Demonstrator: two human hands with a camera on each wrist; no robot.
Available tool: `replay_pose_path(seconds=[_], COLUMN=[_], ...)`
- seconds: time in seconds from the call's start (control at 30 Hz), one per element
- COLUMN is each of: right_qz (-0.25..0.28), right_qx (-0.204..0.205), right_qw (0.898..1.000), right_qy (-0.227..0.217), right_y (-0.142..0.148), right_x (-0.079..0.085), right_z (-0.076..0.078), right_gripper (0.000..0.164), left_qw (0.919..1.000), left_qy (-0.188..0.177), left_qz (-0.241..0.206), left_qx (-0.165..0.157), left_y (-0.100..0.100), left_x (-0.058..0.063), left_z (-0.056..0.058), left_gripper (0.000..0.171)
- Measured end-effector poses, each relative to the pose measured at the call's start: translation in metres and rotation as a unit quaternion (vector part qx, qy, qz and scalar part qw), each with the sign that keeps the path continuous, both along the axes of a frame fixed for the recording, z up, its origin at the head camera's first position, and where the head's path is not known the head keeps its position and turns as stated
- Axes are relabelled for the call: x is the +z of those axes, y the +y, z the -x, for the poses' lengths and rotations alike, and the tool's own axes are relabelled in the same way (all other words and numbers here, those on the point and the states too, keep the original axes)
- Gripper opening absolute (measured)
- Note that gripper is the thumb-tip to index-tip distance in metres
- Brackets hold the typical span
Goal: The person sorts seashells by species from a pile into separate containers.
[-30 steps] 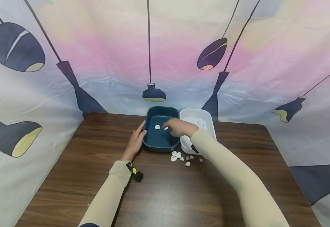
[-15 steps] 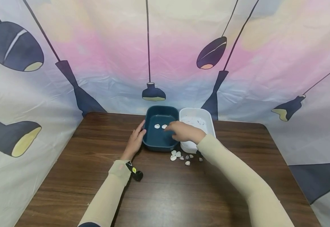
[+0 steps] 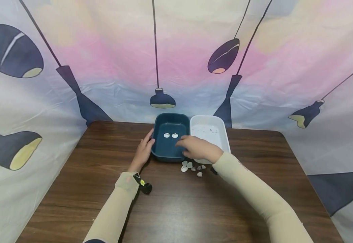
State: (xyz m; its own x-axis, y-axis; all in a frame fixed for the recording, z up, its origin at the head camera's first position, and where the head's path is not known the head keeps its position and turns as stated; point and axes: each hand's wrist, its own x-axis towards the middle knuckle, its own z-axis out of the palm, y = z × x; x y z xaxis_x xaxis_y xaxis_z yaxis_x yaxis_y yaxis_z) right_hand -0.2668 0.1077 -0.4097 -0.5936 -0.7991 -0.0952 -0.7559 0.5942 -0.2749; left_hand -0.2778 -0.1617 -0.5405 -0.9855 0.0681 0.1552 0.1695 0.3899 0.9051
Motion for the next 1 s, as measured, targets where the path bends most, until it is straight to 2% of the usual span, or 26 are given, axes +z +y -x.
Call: replay_pose_path(seconds=[0.27, 0.43, 0.7, 0.87, 1.0], right_qz=[0.015, 0.015, 0.016, 0.001, -0.014], right_qx=[0.018, 0.012, 0.019, 0.04, 0.035], right_qw=[0.999, 1.0, 1.0, 0.999, 0.999], right_qy=[0.033, 0.02, -0.005, 0.001, 0.021], right_y=[0.0, 0.001, 0.0, 0.001, 0.003], right_x=[0.0, -0.006, -0.017, -0.032, -0.044], right_z=[-0.023, -0.035, -0.042, -0.046, -0.049], right_gripper=[0.027, 0.022, 0.021, 0.014, 0.01], left_qw=[1.0, 1.0, 1.0, 1.0, 1.0], left_qy=[-0.004, -0.002, 0.0, 0.001, 0.001], left_qz=[0.006, 0.006, -0.003, -0.003, 0.001], left_qx=[0.002, 0.005, 0.004, 0.002, 0.002], left_y=[-0.001, -0.001, -0.002, -0.002, -0.002], left_x=[-0.002, -0.001, 0.0, 0.0, 0.0], left_z=[-0.001, 0.0, 0.0, 0.0, 0.0], left_gripper=[0.055, 0.055, 0.055, 0.054, 0.055])
